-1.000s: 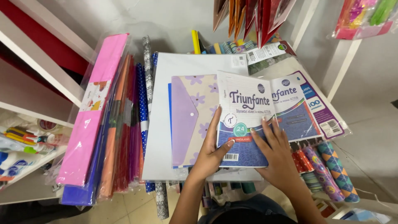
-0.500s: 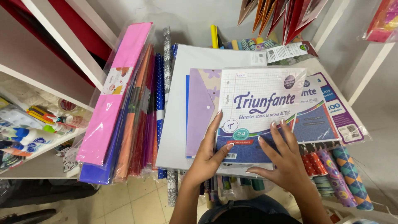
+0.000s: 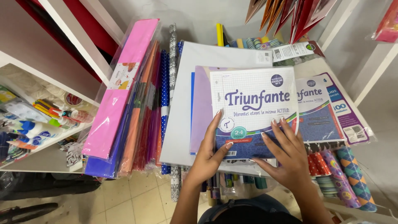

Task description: Organizing and inspecting various stationery supplies like folders, notebooks, and plastic sleeves on store shelves

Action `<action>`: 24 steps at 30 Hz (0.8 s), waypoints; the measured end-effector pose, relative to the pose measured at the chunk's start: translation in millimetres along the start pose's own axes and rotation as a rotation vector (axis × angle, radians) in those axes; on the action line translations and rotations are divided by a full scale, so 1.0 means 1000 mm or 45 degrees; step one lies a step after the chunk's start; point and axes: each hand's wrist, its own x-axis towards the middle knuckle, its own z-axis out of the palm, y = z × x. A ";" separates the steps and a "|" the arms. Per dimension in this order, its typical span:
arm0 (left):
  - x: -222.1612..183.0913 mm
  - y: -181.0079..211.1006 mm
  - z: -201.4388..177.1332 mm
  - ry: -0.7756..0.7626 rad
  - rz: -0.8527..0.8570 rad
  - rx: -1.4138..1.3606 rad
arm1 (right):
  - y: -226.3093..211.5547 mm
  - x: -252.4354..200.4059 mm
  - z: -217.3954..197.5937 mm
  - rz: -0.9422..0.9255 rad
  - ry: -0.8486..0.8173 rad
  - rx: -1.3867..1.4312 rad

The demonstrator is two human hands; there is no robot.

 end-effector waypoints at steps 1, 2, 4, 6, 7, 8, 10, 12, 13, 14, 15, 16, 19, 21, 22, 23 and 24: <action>-0.001 -0.001 -0.001 0.001 0.000 0.000 | -0.001 0.001 -0.001 -0.001 0.000 0.000; -0.002 -0.002 -0.001 0.000 0.001 -0.007 | -0.002 0.002 -0.001 -0.003 0.019 -0.008; -0.002 0.001 0.000 0.000 -0.001 -0.014 | -0.005 0.004 -0.004 -0.004 0.037 -0.015; -0.001 0.009 0.003 0.057 0.002 -0.033 | -0.009 0.008 -0.007 0.011 0.094 -0.029; 0.000 0.011 0.005 0.056 0.001 -0.033 | -0.009 0.008 -0.008 0.013 0.094 -0.030; 0.000 0.012 0.006 0.088 0.008 0.077 | -0.010 0.008 -0.009 0.011 0.112 -0.027; 0.000 0.013 0.009 0.118 0.015 0.187 | -0.011 0.009 -0.009 0.011 0.131 -0.026; 0.001 0.012 0.012 0.150 0.078 0.225 | -0.012 0.010 -0.009 0.004 0.131 -0.019; 0.001 0.011 0.012 0.149 0.079 0.225 | -0.012 0.010 -0.010 0.004 0.132 -0.020; 0.001 0.010 0.013 0.155 0.123 0.255 | -0.012 0.011 -0.010 0.003 0.143 -0.015; 0.000 0.009 0.013 0.161 0.166 0.284 | -0.013 0.011 -0.011 0.003 0.152 -0.009; 0.000 0.009 0.014 0.160 0.165 0.284 | -0.013 0.012 -0.011 0.004 0.152 -0.008; -0.003 0.008 0.017 0.159 0.198 0.329 | -0.011 0.011 -0.011 0.013 0.183 0.003; -0.004 0.006 0.017 0.123 0.224 0.325 | -0.010 0.006 -0.008 0.020 0.243 -0.014; -0.005 0.005 0.016 0.124 0.223 0.325 | -0.009 0.003 -0.006 0.020 0.242 -0.013; -0.005 0.004 0.015 0.119 0.227 0.351 | -0.009 -0.001 -0.005 0.021 0.266 -0.039; -0.006 0.003 0.014 0.115 0.231 0.378 | -0.009 -0.004 -0.003 0.022 0.290 -0.066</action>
